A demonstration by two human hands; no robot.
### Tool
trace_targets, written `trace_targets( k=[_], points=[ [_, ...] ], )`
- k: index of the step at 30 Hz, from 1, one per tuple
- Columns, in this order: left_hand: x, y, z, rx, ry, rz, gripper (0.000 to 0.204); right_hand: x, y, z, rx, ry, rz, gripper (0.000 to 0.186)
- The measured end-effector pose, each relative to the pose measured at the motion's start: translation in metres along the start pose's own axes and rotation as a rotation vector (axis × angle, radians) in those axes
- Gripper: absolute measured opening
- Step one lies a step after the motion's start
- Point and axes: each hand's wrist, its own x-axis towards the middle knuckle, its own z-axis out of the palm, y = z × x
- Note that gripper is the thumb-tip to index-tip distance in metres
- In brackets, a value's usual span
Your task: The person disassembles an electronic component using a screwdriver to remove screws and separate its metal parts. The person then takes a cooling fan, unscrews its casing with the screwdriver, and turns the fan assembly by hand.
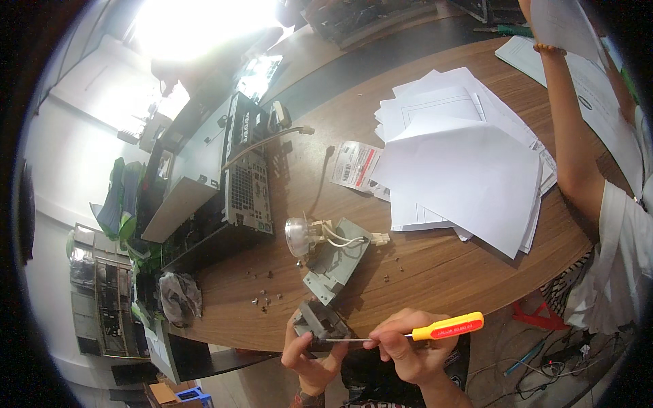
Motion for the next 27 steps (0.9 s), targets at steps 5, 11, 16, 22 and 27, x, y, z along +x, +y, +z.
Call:
trace_targets(
  k=[5, 11, 16, 22, 27],
  points=[
    [-0.0005, -0.0012, 0.0004, 0.0, -0.005, 0.001, 0.07, -0.0001, -0.0004, 0.0004, 0.026, 0.03, 0.025, 0.015],
    [0.0006, -0.0001, 0.0003, 0.0, -0.002, -0.01, 0.066, 0.001, -0.0008, 0.0005, 0.03, 0.015, 0.017, 0.017],
    [0.0006, 0.0, -0.0008, 0.006, -0.014, -0.012, 0.066, 0.0003, 0.0002, -0.0008, 0.015, 0.018, 0.011, 0.018],
    [0.0008, 0.0002, -0.0002, -0.01, -0.009, -0.017, 0.067, 0.0003, 0.0012, -0.0005, 0.012, 0.014, -0.005, 0.017],
    [0.0035, 0.0009, 0.0, 0.02, -0.035, -0.01, 0.069, 0.0022, 0.001, -0.001, 0.005, 0.022, -0.003, 0.017]
  ],
)
